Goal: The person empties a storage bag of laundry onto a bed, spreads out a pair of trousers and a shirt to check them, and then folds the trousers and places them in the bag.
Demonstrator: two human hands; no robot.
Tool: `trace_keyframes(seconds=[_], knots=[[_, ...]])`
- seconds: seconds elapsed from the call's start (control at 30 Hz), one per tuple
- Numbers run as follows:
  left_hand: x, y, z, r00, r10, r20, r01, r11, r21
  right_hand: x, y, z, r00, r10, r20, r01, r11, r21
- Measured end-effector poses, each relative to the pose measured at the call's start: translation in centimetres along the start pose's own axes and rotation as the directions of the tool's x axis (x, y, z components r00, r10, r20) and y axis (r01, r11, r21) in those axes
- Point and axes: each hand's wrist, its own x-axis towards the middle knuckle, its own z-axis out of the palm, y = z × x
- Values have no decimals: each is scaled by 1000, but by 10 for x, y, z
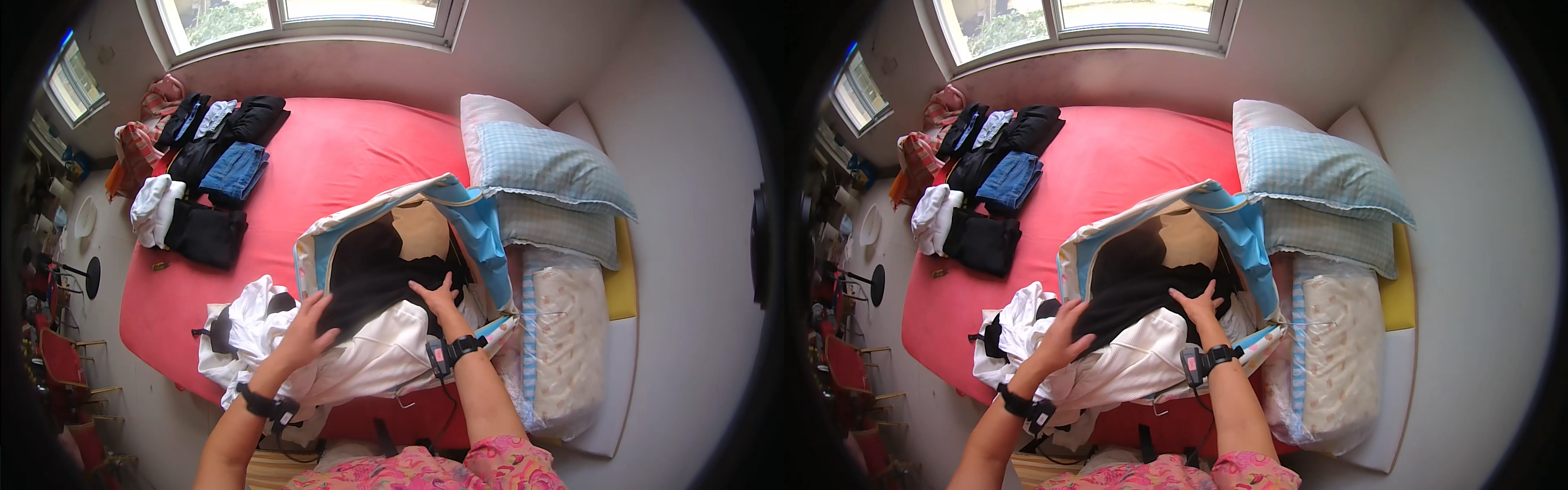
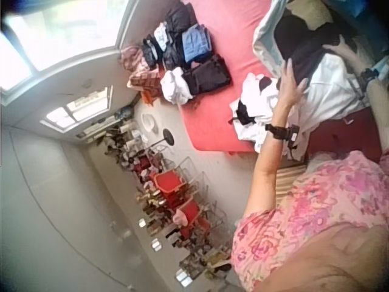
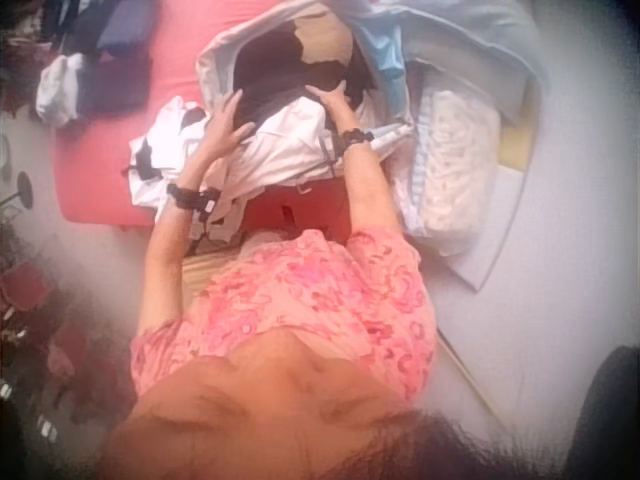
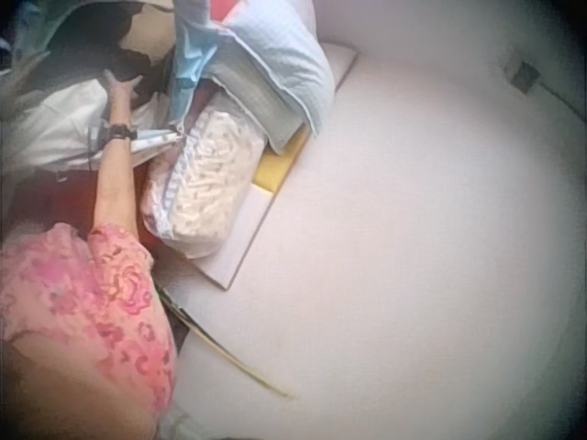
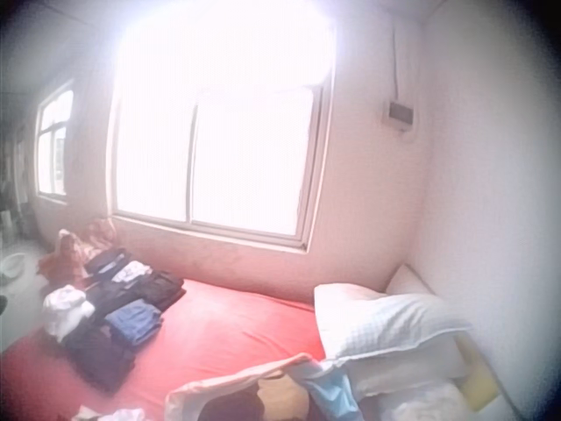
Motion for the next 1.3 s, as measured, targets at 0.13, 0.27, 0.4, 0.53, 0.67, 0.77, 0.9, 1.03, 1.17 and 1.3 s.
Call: trace_keyframes(seconds=[0.13, 0.27, 0.4, 0.53, 0.67, 0.77, 0.9, 1.03, 1.17, 1.3], knots=[[41, -14, 56, 922, -315, 224, 310, 949, 59, 35, 46, 35, 977, 13, 211, 10, 994, -109], [45, -43, 66, 784, -492, 378, 547, 836, -46, -18, 38, 43, 856, -73, 511, 19, 994, 109], [45, -47, 66, 620, -405, 673, 579, 814, -43, -55, 63, 47, 841, -365, 398, 362, 928, 87], [-6, -34, 47, 827, -248, 505, 527, 655, -541, -137, 25, 36, 753, -502, 424, 461, 864, 203], [-46, -2, -20, 704, -450, 549, 710, 448, -543, -200, -2, 42, 604, -679, 417, 553, 734, 394], [-96, -12, -61, 785, -423, 453, 607, 380, -698, -224, -4, 77, 451, -588, 672, 577, 766, 284], [-168, -41, -103, 680, -600, 422, 701, 364, -613, -265, -13, 83, 130, -386, 914, 698, 690, 192], [-239, -118, -93, 719, -674, 173, 555, 705, 441, -240, -28, 45, -132, -563, 816, 615, 599, 513], [-206, -79, -91, 879, -444, -173, 470, 867, 162, -141, -49, -13, 465, -540, 702, 127, 825, 551], [-87, -14, -70, 936, -338, -104, 324, 938, -125, -17, -12, -24, 940, -262, 216, 212, 950, 229]])
